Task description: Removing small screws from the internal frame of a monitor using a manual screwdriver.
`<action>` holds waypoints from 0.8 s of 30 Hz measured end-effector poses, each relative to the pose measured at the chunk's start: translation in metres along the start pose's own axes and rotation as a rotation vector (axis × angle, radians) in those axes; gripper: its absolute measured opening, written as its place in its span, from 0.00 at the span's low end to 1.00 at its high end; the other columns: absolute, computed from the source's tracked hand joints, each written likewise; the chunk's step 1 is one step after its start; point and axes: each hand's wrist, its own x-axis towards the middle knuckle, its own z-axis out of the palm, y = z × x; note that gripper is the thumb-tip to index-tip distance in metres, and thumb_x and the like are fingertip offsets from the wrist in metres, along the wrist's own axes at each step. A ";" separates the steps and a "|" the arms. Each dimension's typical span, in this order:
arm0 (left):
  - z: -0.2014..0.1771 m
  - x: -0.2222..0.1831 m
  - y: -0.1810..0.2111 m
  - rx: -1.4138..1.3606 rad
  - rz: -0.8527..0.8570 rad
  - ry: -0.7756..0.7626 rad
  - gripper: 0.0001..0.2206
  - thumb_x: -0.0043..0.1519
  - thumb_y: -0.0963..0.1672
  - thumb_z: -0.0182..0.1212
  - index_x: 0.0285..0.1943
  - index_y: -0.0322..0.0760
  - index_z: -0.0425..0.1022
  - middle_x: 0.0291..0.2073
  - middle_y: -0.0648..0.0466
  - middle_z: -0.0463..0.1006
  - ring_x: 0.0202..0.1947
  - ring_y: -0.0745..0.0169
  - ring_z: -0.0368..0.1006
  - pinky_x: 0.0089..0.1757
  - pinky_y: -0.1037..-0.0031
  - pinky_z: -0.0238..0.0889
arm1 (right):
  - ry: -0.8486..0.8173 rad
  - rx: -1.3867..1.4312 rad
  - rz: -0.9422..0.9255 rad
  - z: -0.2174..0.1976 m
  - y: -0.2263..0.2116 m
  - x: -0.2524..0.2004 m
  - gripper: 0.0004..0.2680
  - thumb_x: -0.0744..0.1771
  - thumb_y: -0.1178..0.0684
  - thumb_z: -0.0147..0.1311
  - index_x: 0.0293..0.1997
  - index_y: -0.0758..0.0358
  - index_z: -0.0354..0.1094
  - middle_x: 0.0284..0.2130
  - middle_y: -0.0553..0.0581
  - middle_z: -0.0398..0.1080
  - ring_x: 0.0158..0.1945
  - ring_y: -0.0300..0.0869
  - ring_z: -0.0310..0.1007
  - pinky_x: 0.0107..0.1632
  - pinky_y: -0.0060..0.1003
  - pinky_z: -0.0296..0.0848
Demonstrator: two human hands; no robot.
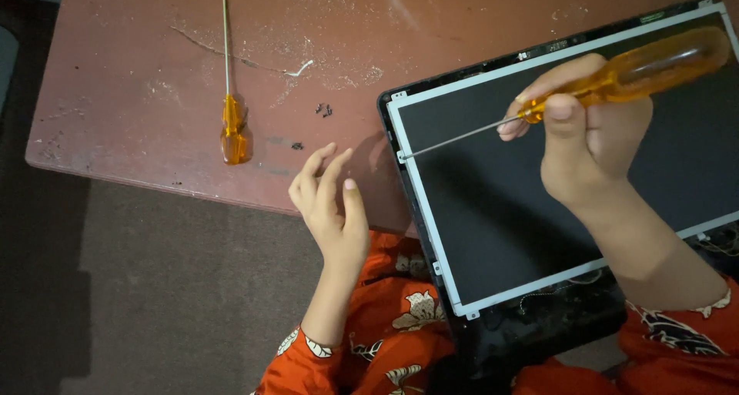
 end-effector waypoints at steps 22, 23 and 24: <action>0.009 0.073 0.030 -0.203 0.519 -0.429 0.06 0.64 0.44 0.67 0.42 0.37 0.77 0.39 0.55 0.82 0.42 0.57 0.77 0.45 0.66 0.66 | -0.308 -0.277 -0.215 0.009 -0.053 0.049 0.14 0.62 0.53 0.76 0.35 0.74 0.75 0.31 0.61 0.78 0.34 0.44 0.79 0.42 0.35 0.77; 0.010 0.074 0.030 -0.204 0.522 -0.430 0.06 0.64 0.44 0.67 0.42 0.37 0.77 0.39 0.55 0.82 0.42 0.57 0.77 0.45 0.66 0.66 | -0.305 -0.279 -0.215 0.014 -0.052 0.047 0.14 0.62 0.53 0.76 0.35 0.74 0.75 0.31 0.61 0.78 0.34 0.44 0.79 0.42 0.35 0.77; 0.011 0.076 0.029 -0.219 0.543 -0.418 0.03 0.66 0.41 0.61 0.40 0.37 0.75 0.36 0.55 0.81 0.38 0.55 0.75 0.43 0.66 0.65 | -0.267 -0.294 -0.182 0.019 -0.052 0.045 0.15 0.62 0.47 0.74 0.33 0.72 0.72 0.30 0.58 0.74 0.32 0.42 0.74 0.40 0.35 0.71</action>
